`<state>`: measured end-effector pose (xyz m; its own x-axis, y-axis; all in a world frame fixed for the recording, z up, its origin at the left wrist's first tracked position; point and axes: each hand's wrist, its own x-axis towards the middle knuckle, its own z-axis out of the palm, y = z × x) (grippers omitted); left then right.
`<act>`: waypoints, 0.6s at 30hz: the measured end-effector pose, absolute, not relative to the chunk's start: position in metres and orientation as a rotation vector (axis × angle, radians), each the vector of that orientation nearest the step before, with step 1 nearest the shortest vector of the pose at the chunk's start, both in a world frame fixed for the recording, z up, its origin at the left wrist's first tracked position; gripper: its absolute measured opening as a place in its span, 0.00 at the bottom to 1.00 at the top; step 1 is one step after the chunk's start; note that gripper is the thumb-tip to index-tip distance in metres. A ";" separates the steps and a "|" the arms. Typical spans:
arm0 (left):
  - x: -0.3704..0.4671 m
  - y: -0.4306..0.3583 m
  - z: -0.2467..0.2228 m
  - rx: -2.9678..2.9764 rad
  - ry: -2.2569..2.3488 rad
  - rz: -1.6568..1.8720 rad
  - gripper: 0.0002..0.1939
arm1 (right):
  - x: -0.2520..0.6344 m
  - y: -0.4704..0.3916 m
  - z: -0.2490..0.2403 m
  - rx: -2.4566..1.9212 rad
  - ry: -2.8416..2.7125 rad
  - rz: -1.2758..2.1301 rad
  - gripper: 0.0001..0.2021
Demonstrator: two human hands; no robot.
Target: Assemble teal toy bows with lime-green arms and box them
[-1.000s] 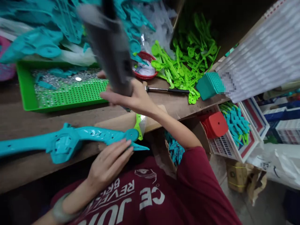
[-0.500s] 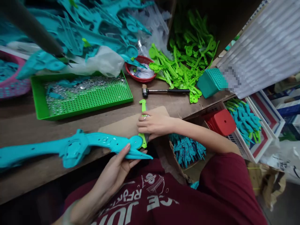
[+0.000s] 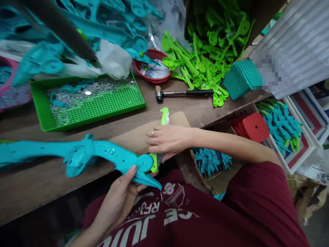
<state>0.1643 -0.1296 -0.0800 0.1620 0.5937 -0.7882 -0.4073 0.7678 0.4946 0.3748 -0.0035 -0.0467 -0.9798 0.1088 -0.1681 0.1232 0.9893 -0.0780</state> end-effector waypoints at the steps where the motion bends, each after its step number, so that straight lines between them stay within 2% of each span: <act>1: 0.163 -0.130 -0.079 0.186 1.210 0.727 0.31 | 0.374 -0.003 -0.046 0.168 2.983 -0.130 0.21; 7: 0.163 -0.126 -0.079 0.188 1.128 0.752 0.23 | 0.371 -0.007 -0.041 0.111 3.053 -0.069 0.13; 10: 0.166 -0.127 -0.081 0.105 1.164 0.862 0.27 | 0.363 -0.017 -0.034 0.095 3.099 0.055 0.08; 15: 0.168 -0.142 -0.091 0.082 1.356 1.031 0.36 | 0.344 -0.038 -0.023 0.092 3.182 0.182 0.11; 18: 0.166 -0.153 -0.102 0.062 1.404 1.106 0.36 | 0.335 -0.047 -0.020 0.065 3.173 0.112 0.11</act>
